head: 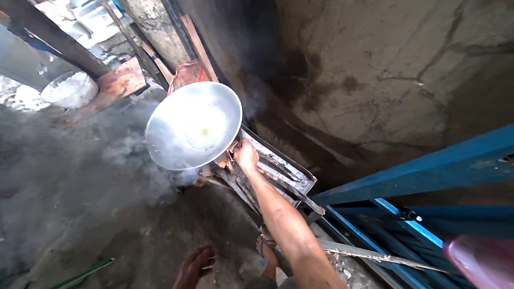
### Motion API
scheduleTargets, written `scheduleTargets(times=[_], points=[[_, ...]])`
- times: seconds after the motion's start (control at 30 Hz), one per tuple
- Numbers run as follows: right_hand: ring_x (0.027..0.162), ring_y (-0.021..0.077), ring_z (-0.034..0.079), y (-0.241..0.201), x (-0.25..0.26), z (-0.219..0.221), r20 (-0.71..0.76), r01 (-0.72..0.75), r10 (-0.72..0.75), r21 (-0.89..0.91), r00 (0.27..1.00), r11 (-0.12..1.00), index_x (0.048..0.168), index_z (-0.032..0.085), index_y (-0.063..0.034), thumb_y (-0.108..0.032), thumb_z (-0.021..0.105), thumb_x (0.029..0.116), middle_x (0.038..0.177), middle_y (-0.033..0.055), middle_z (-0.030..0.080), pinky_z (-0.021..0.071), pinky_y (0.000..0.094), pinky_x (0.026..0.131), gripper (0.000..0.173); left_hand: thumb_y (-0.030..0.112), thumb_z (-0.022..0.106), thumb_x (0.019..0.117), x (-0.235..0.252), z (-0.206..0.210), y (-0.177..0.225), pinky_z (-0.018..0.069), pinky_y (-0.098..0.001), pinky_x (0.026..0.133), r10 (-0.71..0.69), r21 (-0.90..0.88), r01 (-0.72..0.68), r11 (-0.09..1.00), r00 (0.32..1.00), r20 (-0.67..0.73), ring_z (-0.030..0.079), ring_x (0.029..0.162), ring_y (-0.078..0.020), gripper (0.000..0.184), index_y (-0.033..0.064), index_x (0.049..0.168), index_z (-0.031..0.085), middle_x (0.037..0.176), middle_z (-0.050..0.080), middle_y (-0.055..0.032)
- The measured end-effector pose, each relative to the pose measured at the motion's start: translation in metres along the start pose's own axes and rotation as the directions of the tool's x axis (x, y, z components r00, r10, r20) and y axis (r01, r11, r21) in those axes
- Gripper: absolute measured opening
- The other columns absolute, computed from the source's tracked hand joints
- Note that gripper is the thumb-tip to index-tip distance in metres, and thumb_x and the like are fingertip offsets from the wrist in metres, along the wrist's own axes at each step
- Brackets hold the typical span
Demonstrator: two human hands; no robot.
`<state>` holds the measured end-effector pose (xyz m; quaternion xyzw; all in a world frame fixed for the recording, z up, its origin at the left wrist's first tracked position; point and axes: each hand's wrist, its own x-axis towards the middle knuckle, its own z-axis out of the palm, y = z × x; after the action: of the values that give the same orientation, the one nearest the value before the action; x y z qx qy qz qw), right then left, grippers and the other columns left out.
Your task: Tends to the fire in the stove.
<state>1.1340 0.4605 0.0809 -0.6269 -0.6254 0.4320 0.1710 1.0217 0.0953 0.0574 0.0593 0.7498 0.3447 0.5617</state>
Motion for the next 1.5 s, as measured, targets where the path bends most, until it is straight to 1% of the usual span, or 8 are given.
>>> scheduleTargets(times=[0.1, 0.2, 0.43, 0.57, 0.77, 0.87, 1.0, 1.5], points=[[0.101, 0.0384, 0.07, 0.003, -0.013, -0.006, -0.027, -0.031, 0.036, 0.174, 0.999, 0.984, 0.122, 0.066, -0.0118, -0.029, 0.056, 0.1017, 0.108, 0.0177, 0.073, 0.0549, 0.0636, 0.082, 0.029, 0.022, 0.049, 0.1073, 0.0, -0.005, -0.005, 0.0605, -0.0421, 0.082, 0.007, 0.009, -0.007, 1.0, 1.0, -0.005, 0.071, 0.097, -0.0252, 0.037, -0.0004, 0.135, 0.058, 0.117, 0.07, -0.0166], [0.096, 0.0349, 0.071, 0.01, -0.014, 0.001, -0.02, -0.002, 0.006, 0.193, 1.0, 0.981, 0.117, 0.068, -0.0117, -0.045, 0.061, 0.1002, 0.101, 0.0141, 0.074, 0.0558, 0.0615, 0.083, 0.038, 0.021, 0.05, 0.107, -0.001, -0.006, -0.008, 0.0605, -0.0424, 0.08, -0.01, -0.007, 0.01, 1.0, 1.0, -0.003, 0.071, 0.096, -0.0253, 0.036, -0.0011, 0.134, 0.058, 0.116, 0.07, -0.0166], [0.103, 0.0362, 0.069, 0.007, 0.0, 0.02, -0.06, 0.202, -0.203, -0.03, 0.977, 0.979, 0.122, 0.071, -0.0173, -0.031, 0.071, 0.0968, 0.125, 0.0164, 0.065, 0.0572, 0.06, 0.082, 0.029, 0.02, 0.05, 0.1063, -0.002, -0.013, -0.016, 0.0603, -0.0423, 0.081, -0.014, -0.009, 0.014, 1.0, 1.0, 0.004, 0.071, 0.098, -0.0254, 0.035, -0.0017, 0.132, 0.059, 0.118, 0.07, -0.0163], [0.105, 0.0352, 0.069, 0.004, 0.012, 0.021, -0.04, 0.228, -0.237, -0.156, 0.971, 0.961, 0.123, 0.074, -0.0211, -0.03, 0.063, 0.0999, 0.131, 0.0156, 0.064, 0.0572, 0.0589, 0.084, 0.027, 0.021, 0.051, 0.1066, 0.002, -0.02, -0.023, 0.0608, -0.0417, 0.08, -0.023, 0.001, 0.023, 1.0, 1.0, 0.005, 0.072, 0.097, -0.025, 0.035, -0.0002, 0.134, 0.058, 0.117, 0.07, -0.016], [0.103, 0.0323, 0.07, 0.035, -0.016, 0.019, -0.184, 0.317, -0.31, 0.007, 0.933, 0.948, 0.125, 0.071, -0.0122, -0.024, 0.053, 0.1062, 0.122, 0.0141, 0.068, 0.0582, 0.0558, 0.084, 0.029, 0.021, 0.051, 0.1066, 0.005, -0.025, -0.031, 0.0607, -0.04, 0.078, -0.038, 0.001, 0.038, 0.999, 0.999, -0.005, 0.072, 0.095, -0.0238, 0.035, -0.0011, 0.132, 0.059, 0.115, 0.071, -0.0154], [0.101, 0.0285, 0.071, 0.047, -0.039, 0.032, -0.157, 0.31, -0.3, 0.043, 0.941, 0.95, 0.121, 0.071, -0.0098, -0.032, 0.061, 0.1014, 0.119, 0.0117, 0.07, 0.0593, 0.0517, 0.086, 0.031, 0.02, 0.051, 0.1064, 0.007, -0.023, -0.031, 0.0607, -0.0401, 0.078, -0.043, 0.002, 0.043, 0.999, 0.999, 0.0, 0.072, 0.094, -0.0242, 0.034, -0.0011, 0.131, 0.06, 0.114, 0.071, -0.0159], [0.105, 0.0304, 0.071, 0.042, -0.059, 0.048, 0.007, 0.264, -0.264, -0.065, 0.965, 0.962, 0.133, 0.063, -0.0097, -0.049, 0.069, 0.0945, 0.133, 0.0141, 0.064, 0.0583, 0.0505, 0.088, 0.055, 0.02, 0.053, 0.1054, 0.007, -0.02, -0.027, 0.0603, -0.0412, 0.079, -0.03, 0.031, 0.029, 0.999, 0.999, 0.022, 0.071, 0.096, -0.0253, 0.035, -0.0018, 0.132, 0.059, 0.115, 0.07, -0.017], [0.098, 0.0333, 0.073, 0.035, -0.035, 0.051, -0.186, 0.4, -0.418, -0.126, 0.889, 0.908, 0.128, 0.067, -0.0077, -0.023, 0.065, 0.0985, 0.121, 0.0157, 0.069, 0.0604, 0.0527, 0.081, 0.034, 0.022, 0.054, 0.1057, 0.005, -0.024, -0.042, 0.0606, -0.0416, 0.08, -0.049, 0.054, 0.048, 0.997, 0.998, 0.026, 0.072, 0.095, -0.0253, 0.038, -0.0018, 0.135, 0.057, 0.116, 0.071, -0.0173]])
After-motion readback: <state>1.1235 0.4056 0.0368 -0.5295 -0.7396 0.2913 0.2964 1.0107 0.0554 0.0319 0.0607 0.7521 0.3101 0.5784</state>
